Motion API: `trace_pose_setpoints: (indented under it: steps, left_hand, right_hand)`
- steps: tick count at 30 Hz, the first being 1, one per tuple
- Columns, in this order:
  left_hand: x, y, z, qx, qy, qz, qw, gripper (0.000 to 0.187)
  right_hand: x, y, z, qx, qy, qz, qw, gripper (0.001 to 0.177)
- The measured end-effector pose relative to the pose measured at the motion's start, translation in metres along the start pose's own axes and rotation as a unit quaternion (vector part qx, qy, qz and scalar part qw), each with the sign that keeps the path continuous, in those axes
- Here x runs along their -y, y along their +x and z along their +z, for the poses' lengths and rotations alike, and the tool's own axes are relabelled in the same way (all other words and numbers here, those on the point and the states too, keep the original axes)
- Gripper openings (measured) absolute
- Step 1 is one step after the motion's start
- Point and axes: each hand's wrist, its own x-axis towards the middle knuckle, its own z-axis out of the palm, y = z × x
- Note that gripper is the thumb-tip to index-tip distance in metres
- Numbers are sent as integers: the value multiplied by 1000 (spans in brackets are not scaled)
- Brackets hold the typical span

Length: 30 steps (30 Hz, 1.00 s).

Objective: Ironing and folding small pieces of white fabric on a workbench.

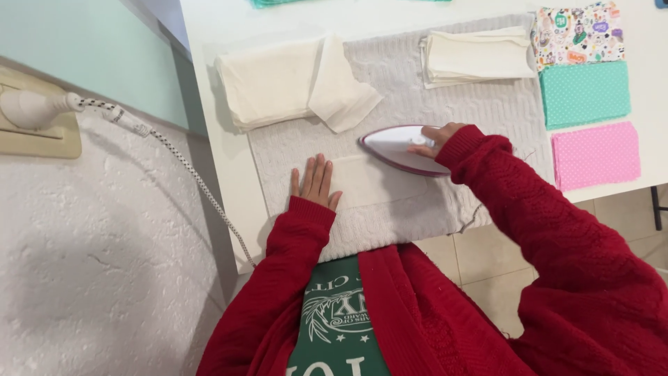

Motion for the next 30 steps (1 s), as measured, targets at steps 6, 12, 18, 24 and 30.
trace_pose_setpoints:
  steps: [6, 12, 18, 24, 30]
  left_hand:
    - [4, 0, -5, 29, -31, -29, 999, 75]
    - [25, -16, -32, -42, -89, -177, 979, 77]
    - [31, -20, -16, -135, -61, -156, 977, 74]
    - [37, -19, -3, -163, -65, -140, 974, 74]
    - [41, -17, 6, -143, -59, -56, 986, 69]
  right_hand:
    - [34, 6, -9, 14, -24, -61, 998, 62]
    - [79, 7, -17, 22, -41, -89, 995, 70]
    - [109, 15, -11, 2, -58, -152, 987, 66]
    - [121, 18, -6, -24, -55, -169, 984, 67]
    - [114, 3, -16, 49, 25, -79, 995, 74]
